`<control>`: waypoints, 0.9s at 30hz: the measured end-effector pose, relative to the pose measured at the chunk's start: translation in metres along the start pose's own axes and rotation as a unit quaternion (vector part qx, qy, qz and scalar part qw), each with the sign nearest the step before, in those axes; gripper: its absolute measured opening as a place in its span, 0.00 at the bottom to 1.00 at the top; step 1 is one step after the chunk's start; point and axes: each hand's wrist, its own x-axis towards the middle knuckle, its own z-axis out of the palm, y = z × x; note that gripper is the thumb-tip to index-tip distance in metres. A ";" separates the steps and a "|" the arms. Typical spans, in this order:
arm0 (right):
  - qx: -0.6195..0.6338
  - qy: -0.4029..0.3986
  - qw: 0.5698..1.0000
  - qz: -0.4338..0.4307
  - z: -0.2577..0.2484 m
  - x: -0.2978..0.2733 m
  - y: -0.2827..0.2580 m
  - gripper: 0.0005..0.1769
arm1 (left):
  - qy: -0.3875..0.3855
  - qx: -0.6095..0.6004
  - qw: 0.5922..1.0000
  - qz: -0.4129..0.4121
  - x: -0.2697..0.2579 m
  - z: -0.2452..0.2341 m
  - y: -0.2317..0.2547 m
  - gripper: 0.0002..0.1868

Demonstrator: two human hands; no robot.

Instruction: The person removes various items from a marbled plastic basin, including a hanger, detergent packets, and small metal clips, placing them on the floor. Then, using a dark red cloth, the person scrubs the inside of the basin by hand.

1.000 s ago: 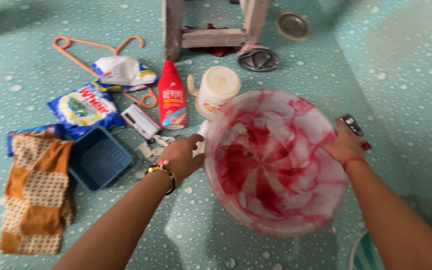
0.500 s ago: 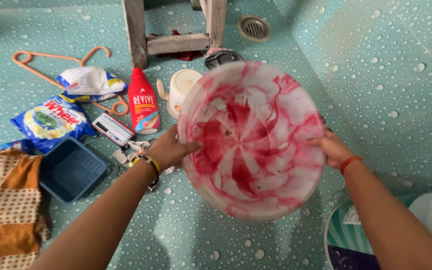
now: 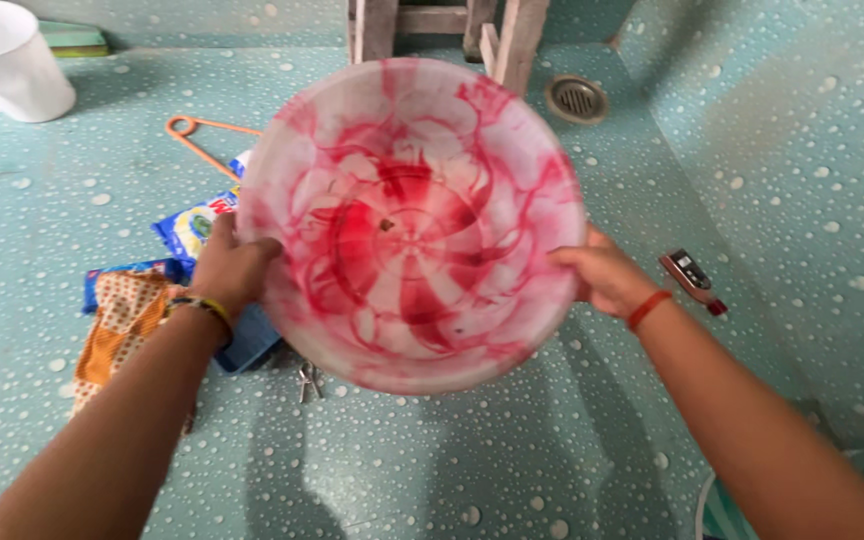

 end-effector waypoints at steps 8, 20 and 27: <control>0.001 0.010 0.999 0.040 0.099 0.031 0.059 0.22 | 0.187 0.199 0.959 0.082 -0.004 -0.037 -0.046 0.56; 0.010 0.018 0.997 0.075 0.153 0.037 0.071 0.23 | -0.035 0.417 0.903 0.101 -0.044 0.006 -0.011 0.21; -0.023 -0.015 0.996 0.087 0.166 0.031 0.059 0.25 | -0.069 0.344 0.921 0.170 -0.019 0.044 -0.014 0.18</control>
